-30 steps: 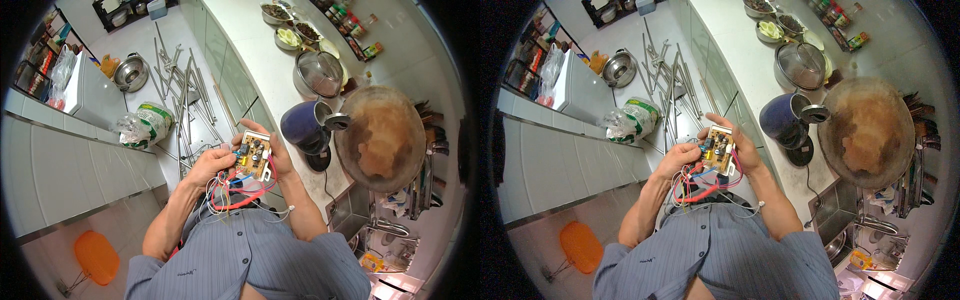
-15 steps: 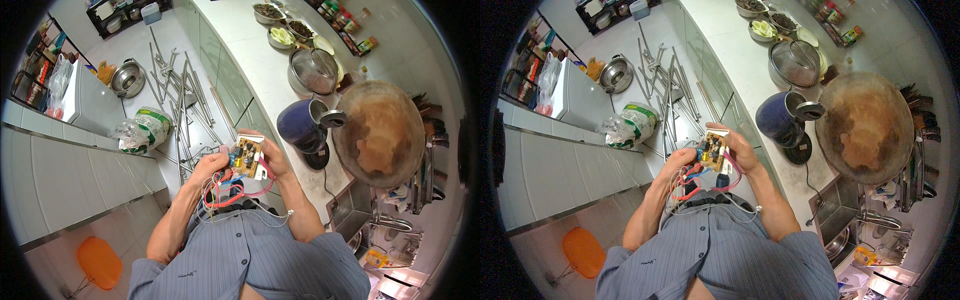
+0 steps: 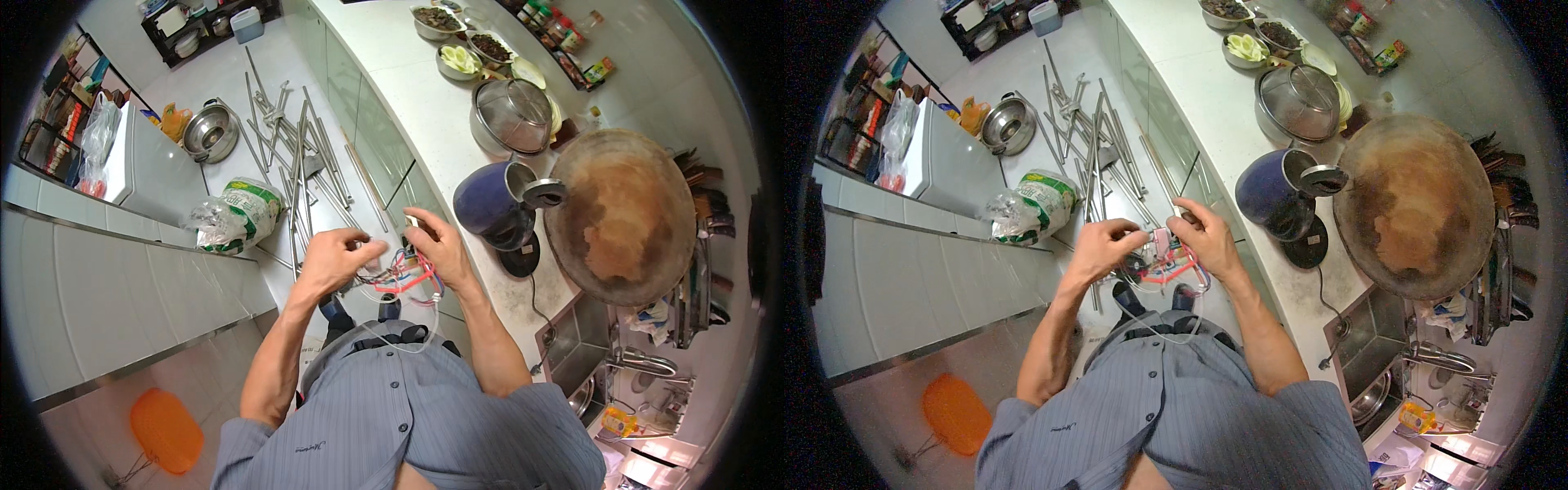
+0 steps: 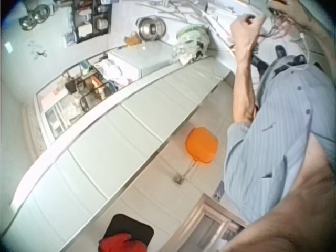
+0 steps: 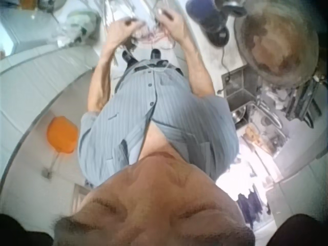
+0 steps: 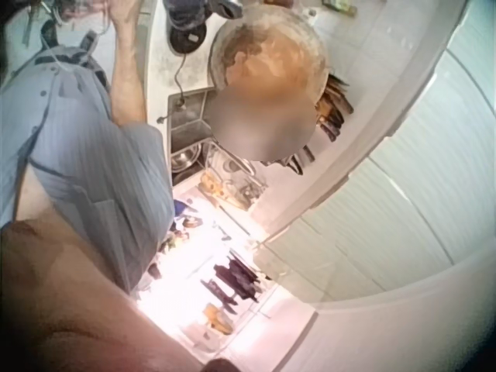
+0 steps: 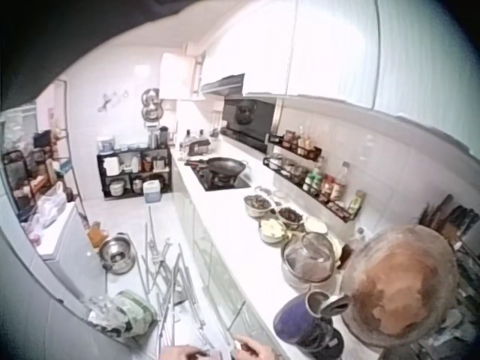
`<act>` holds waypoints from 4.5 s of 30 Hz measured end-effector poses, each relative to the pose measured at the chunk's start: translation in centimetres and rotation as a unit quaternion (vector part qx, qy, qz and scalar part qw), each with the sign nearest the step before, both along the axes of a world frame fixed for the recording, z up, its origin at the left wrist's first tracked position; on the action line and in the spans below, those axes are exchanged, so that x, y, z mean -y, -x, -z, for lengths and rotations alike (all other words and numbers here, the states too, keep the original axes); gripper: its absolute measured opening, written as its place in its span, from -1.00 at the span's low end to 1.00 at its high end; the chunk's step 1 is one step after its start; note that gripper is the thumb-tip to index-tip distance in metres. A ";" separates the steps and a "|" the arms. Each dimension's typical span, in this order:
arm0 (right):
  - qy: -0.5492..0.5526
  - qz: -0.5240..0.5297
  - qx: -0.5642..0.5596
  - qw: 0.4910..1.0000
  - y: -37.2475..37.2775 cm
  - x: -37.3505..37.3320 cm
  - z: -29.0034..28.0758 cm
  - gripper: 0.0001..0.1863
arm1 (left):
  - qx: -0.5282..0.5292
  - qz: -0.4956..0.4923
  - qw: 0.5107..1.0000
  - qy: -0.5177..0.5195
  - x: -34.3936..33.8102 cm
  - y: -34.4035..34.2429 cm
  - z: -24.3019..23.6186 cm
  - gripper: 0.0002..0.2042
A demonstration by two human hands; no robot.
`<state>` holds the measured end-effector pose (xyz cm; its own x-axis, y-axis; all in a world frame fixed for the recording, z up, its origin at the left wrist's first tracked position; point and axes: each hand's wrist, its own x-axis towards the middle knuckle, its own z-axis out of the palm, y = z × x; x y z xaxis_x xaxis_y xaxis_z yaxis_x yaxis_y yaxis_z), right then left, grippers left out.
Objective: The person manipulates a circuit board and various wires with their hands and using pliers and scissors at a kitchen counter.
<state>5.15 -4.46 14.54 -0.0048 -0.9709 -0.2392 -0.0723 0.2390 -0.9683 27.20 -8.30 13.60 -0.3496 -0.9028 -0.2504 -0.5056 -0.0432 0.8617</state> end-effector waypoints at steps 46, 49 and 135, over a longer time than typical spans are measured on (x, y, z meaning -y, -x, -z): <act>-0.007 0.010 -0.227 0.974 12.2 -8.3 2.3 -0.42 | -0.135 0.334 0.888 -0.284 -4.2 17.5 1.2 -0.56; -0.037 0.073 -0.323 0.943 11.7 -9.7 2.4 -0.43 | -0.145 0.339 0.875 -0.313 -5.0 19.1 2.5 -0.69; -0.098 0.196 -0.295 0.930 24.6 -28.9 2.6 -0.48 | 0.023 0.407 0.912 0.052 -22.7 32.8 4.5 -0.28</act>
<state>-19.47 24.43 11.98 -0.5367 -0.8046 -0.2543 -0.4474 0.5269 -0.7227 -5.61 14.42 9.10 -0.9058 -0.3683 -0.2094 -0.3692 0.4438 0.8165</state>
